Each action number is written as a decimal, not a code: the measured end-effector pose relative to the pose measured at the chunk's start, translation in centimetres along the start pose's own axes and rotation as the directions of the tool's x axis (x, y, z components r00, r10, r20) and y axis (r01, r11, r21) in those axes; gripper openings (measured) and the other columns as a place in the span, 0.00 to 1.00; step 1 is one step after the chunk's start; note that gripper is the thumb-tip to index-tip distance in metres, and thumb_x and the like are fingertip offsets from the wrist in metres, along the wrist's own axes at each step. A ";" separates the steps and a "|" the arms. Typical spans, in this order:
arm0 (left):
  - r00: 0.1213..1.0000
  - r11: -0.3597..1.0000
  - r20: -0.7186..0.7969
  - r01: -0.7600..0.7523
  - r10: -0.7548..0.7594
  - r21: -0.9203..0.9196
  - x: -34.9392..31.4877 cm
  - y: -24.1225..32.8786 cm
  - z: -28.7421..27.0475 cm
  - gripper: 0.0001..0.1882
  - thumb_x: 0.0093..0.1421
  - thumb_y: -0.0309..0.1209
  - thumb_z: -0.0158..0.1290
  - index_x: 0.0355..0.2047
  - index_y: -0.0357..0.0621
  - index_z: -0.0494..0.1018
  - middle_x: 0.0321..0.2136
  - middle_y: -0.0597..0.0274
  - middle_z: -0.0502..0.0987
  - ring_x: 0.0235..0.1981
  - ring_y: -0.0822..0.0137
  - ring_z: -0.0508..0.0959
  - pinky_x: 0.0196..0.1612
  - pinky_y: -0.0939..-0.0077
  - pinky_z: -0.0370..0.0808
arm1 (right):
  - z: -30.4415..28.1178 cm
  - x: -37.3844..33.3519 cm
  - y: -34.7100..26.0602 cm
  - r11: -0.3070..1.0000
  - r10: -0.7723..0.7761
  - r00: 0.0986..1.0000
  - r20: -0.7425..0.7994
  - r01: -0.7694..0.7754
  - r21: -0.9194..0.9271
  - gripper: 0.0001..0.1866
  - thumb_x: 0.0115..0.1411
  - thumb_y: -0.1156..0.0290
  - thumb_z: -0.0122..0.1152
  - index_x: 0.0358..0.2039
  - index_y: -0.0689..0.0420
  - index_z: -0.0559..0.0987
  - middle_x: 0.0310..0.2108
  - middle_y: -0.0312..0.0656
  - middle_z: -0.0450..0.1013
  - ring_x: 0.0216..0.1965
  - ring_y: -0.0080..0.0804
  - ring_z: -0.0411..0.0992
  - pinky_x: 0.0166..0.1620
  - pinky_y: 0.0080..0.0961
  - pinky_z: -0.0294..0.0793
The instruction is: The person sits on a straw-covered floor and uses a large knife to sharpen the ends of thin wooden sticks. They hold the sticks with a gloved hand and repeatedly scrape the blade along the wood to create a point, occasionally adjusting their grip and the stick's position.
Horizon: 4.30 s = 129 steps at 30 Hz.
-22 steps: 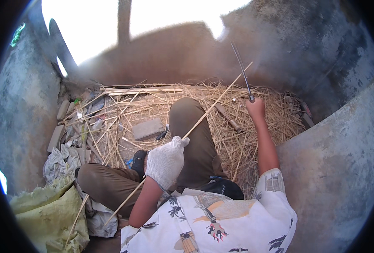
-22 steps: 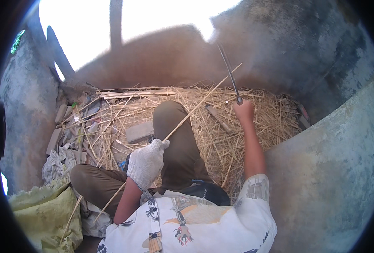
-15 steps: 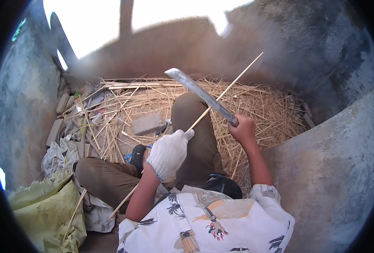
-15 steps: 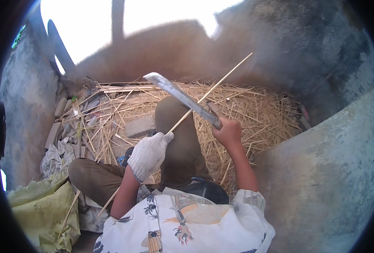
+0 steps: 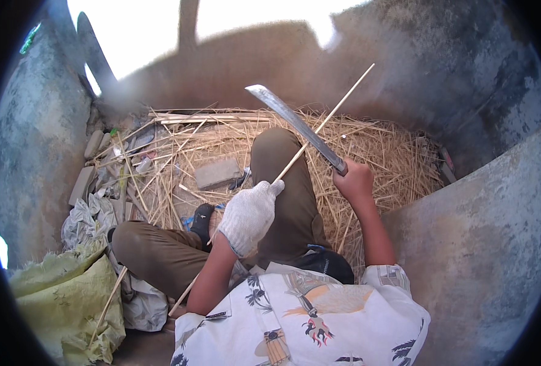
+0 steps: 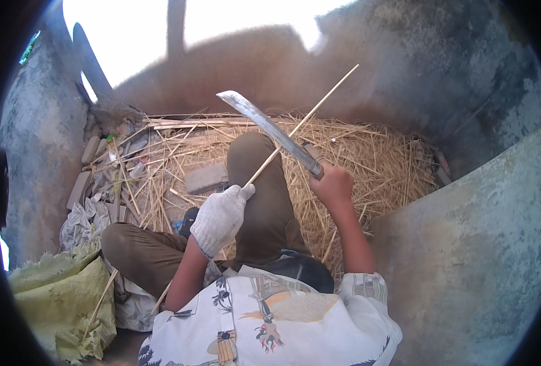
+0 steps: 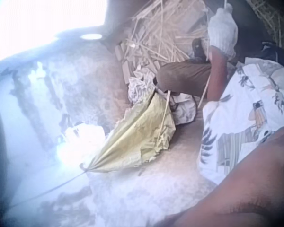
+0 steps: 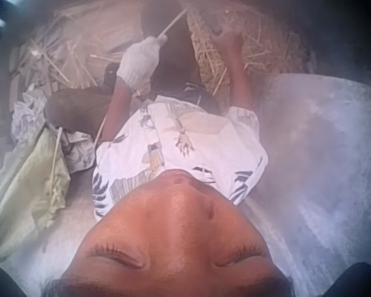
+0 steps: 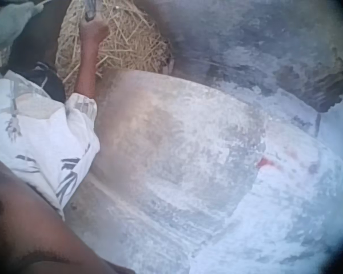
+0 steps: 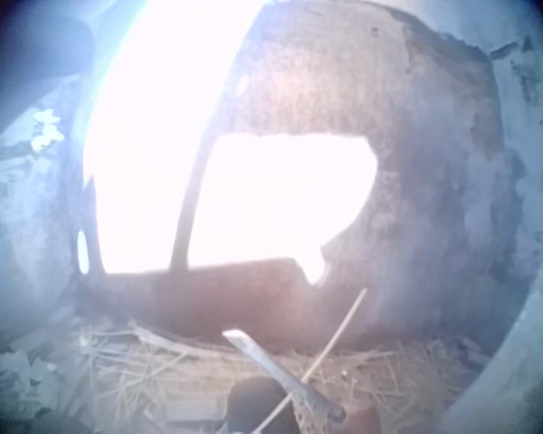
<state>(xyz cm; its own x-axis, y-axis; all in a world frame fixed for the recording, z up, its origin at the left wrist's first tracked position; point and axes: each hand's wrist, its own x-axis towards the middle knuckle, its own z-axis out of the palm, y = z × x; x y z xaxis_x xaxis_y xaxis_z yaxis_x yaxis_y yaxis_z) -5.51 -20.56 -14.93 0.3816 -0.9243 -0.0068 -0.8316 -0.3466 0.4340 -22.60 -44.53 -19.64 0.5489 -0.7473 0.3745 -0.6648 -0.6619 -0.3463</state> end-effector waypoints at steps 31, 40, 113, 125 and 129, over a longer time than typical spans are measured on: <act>0.977 0.989 -0.157 -0.146 0.141 -0.022 -1.2 0.2 0.0 0.14 0.72 0.29 0.44 0.51 0.42 0.77 0.34 0.45 0.79 0.35 0.45 0.83 0.37 0.52 0.80 | 3.6 6.7 4.5 0.989 0.148 0.989 -0.007 -0.147 0.019 0.12 0.55 0.58 0.65 0.25 0.54 0.82 0.24 0.47 0.78 0.30 0.50 0.79 0.37 0.44 0.77; 0.990 0.996 -0.106 -0.093 0.090 -0.017 -1.3 0.4 -0.1 0.15 0.69 0.27 0.47 0.52 0.42 0.77 0.36 0.46 0.79 0.36 0.45 0.83 0.38 0.52 0.80 | 3.0 9.4 4.9 0.931 0.352 0.936 0.019 -0.352 0.096 0.16 0.57 0.55 0.64 0.26 0.56 0.83 0.26 0.50 0.80 0.33 0.55 0.80 0.40 0.47 0.78; 0.993 0.991 0.020 -0.116 0.114 0.071 -0.4 0.5 -0.3 0.17 0.72 0.30 0.43 0.58 0.42 0.72 0.30 0.45 0.80 0.33 0.44 0.83 0.35 0.51 0.80 | 3.3 8.2 8.2 0.958 0.223 0.974 -0.033 -0.213 0.193 0.15 0.57 0.62 0.63 0.21 0.61 0.76 0.17 0.48 0.72 0.20 0.46 0.72 0.29 0.40 0.71; 0.987 0.987 -0.016 -0.160 0.160 0.016 -0.5 -0.6 0.4 0.18 0.70 0.28 0.45 0.58 0.40 0.72 0.31 0.46 0.80 0.33 0.44 0.83 0.35 0.52 0.80 | 4.1 7.8 7.9 0.970 -0.011 0.991 -0.132 0.043 0.240 0.13 0.50 0.64 0.68 0.20 0.57 0.75 0.17 0.46 0.73 0.19 0.45 0.73 0.30 0.42 0.73; 0.985 0.985 -0.047 -0.165 0.168 0.059 -0.8 -0.3 -0.2 0.18 0.70 0.28 0.45 0.57 0.40 0.73 0.31 0.46 0.80 0.33 0.44 0.83 0.35 0.52 0.80 | 6.6 12.6 11.7 0.808 0.531 0.845 -0.062 -0.484 0.336 0.16 0.55 0.60 0.63 0.23 0.62 0.80 0.23 0.52 0.78 0.28 0.52 0.78 0.37 0.46 0.75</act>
<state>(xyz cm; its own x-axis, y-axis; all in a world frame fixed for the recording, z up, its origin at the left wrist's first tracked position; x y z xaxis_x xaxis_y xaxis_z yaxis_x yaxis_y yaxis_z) -5.47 -19.70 -14.88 0.2554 -0.9607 0.1088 -0.9056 -0.1983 0.3750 -20.11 -62.06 -24.69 0.0789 -0.9794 0.1861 -0.6325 -0.1934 -0.7500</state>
